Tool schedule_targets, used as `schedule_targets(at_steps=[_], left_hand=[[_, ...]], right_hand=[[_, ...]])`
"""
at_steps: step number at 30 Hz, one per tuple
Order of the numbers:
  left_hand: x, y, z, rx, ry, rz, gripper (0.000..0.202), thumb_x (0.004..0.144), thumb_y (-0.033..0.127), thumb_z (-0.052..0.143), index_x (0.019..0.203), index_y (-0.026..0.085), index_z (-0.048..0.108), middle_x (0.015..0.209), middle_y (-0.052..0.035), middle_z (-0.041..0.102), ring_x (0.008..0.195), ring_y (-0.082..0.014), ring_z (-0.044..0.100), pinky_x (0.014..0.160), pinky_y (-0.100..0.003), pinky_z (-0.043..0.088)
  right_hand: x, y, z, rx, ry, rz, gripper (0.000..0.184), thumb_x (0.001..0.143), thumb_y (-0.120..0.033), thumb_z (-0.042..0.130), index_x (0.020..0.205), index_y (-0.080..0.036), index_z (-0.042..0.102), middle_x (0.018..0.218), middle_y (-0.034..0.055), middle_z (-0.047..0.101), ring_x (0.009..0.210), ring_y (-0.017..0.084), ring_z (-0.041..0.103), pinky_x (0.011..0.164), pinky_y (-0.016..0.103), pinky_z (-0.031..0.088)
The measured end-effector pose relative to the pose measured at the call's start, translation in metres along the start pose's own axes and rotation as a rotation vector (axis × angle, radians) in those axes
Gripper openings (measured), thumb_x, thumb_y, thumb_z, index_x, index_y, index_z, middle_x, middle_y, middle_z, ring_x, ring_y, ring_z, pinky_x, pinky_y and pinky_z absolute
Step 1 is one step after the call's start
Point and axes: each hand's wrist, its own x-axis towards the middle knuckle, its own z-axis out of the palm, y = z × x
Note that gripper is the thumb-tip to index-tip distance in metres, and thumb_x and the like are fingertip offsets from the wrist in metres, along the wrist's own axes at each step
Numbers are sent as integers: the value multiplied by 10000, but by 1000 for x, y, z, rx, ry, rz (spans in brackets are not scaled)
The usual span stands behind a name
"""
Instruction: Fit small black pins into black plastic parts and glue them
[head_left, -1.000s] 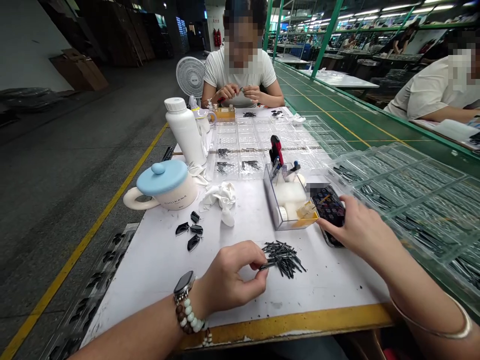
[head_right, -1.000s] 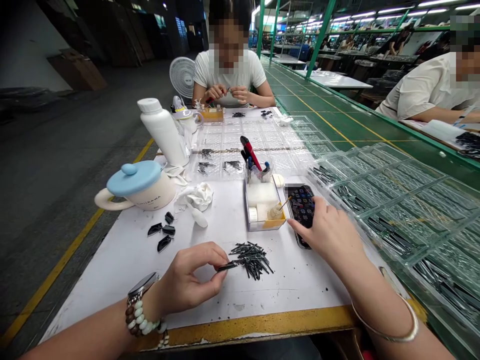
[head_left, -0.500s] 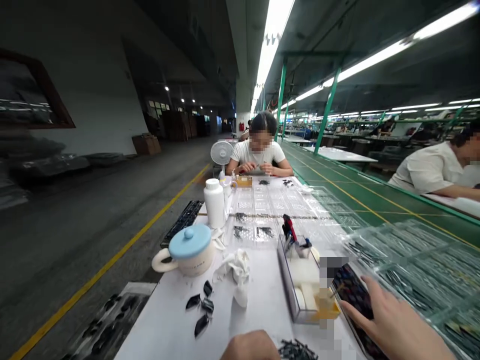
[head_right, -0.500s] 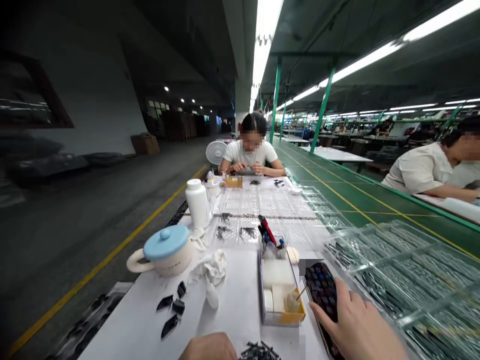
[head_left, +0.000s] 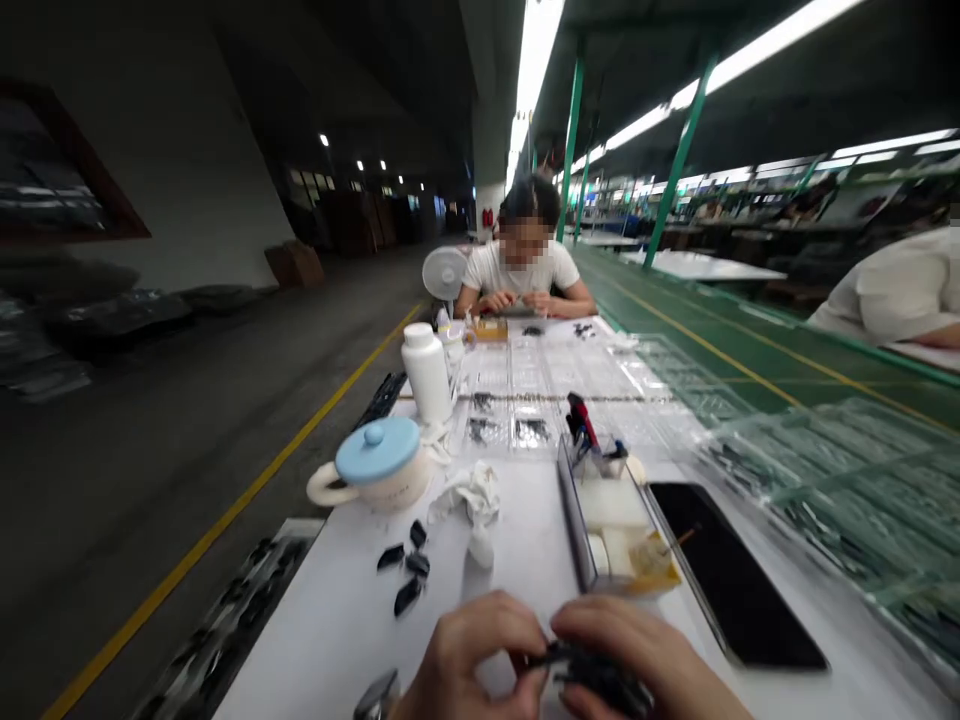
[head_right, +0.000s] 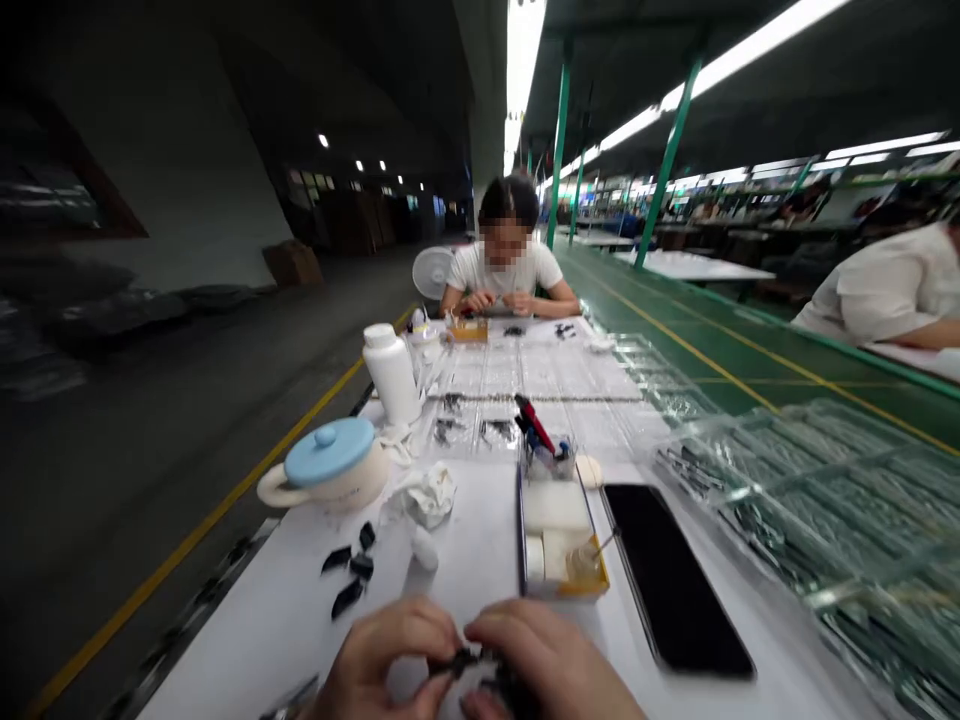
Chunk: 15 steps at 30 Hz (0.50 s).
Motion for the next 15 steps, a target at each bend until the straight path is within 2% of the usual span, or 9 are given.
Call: schedule_targets(at_steps=[2, 4, 8, 15], left_hand=[[6, 9, 2, -16, -14, -13, 233, 713, 2, 577, 871, 163, 636, 731, -75, 678, 651, -166, 667, 606, -242, 578], [9, 13, 3, -42, -29, -59, 239, 702, -5, 606, 871, 158, 649, 758, -77, 681, 658, -160, 667, 615, -242, 581], [8, 15, 2, -83, -55, -112, 233, 695, -8, 639, 865, 149, 671, 790, -87, 692, 695, -164, 678, 645, -248, 586], [8, 16, 3, -74, -91, -93, 221, 703, -20, 633, 858, 131, 672, 807, -96, 702, 709, -152, 684, 655, -222, 595]], right_hand=[[0, -7, 2, 124, 23, 92, 319, 818, -116, 578, 1117, -226, 570, 892, 36, 696, 780, 141, 687, 711, 170, 563], [-1, -11, 2, 188, 13, 152, 334, 822, -72, 553, 1119, -223, 578, 894, 38, 688, 806, 140, 679, 734, 188, 559], [-7, -10, 2, 217, -5, 148, 301, 839, -63, 548, 1107, -197, 573, 930, 59, 675, 858, 150, 662, 764, 227, 563], [-9, -14, 1, 199, -22, 144, 299, 824, -22, 543, 1080, -174, 569, 953, 75, 664, 887, 148, 644, 767, 226, 559]])
